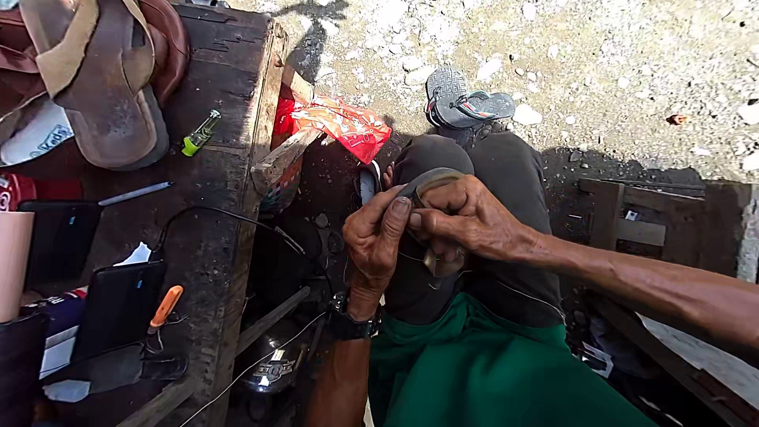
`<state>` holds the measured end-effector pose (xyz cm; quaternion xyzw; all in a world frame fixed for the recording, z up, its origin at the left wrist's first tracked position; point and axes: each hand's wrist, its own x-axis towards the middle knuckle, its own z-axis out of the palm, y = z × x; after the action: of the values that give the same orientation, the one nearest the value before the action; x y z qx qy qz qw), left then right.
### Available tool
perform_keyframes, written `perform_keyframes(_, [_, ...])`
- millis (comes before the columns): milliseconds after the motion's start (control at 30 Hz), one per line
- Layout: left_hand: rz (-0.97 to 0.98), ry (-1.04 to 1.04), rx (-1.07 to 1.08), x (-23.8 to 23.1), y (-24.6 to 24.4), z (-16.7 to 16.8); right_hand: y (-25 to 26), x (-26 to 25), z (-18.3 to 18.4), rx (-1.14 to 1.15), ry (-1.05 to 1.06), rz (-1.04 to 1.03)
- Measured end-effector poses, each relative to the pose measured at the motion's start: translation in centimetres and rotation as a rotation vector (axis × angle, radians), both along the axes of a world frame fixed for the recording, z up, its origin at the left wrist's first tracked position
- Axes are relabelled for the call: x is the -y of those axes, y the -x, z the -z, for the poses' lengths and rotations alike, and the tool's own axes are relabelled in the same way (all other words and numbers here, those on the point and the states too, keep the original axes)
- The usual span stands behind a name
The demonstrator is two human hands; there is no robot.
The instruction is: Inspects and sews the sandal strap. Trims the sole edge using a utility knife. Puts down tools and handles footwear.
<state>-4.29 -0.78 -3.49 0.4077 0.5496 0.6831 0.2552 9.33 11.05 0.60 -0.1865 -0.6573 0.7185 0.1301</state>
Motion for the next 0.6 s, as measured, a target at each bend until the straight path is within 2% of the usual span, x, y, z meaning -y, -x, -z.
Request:
perform_keyframes(167, [-0.024,0.038,-0.087,-0.2,-0.2,0.5,-0.2,0.0,0.9,-0.052,-0.088,0.037])
perform_keyframes(267, [0.047,0.081,-0.015,-0.3,0.0,-0.6,-0.5,-0.6,-0.6,0.035,-0.047,-0.034])
perform_keyframes(333, [0.119,0.096,0.057,-0.1,0.0,-1.8,-1.6,-1.3,-2.0,-0.008,-0.1,-0.112])
perform_keyframes(367, [0.143,0.088,0.073,0.1,-0.1,-2.3,-2.4,-1.6,-2.5,-0.051,-0.193,-0.105])
perform_keyframes(467, [0.128,0.069,0.036,0.8,-1.3,-3.0,-4.3,-2.8,-2.1,-0.066,-0.739,0.086])
perform_keyframes(533, [0.109,0.068,-0.002,1.3,-2.3,-3.2,-4.4,-3.4,-1.4,-0.099,-0.825,0.127])
perform_keyframes(600, [0.024,0.092,-0.092,1.5,-3.6,-3.3,-3.9,-4.1,-1.2,-0.17,-0.77,0.119])
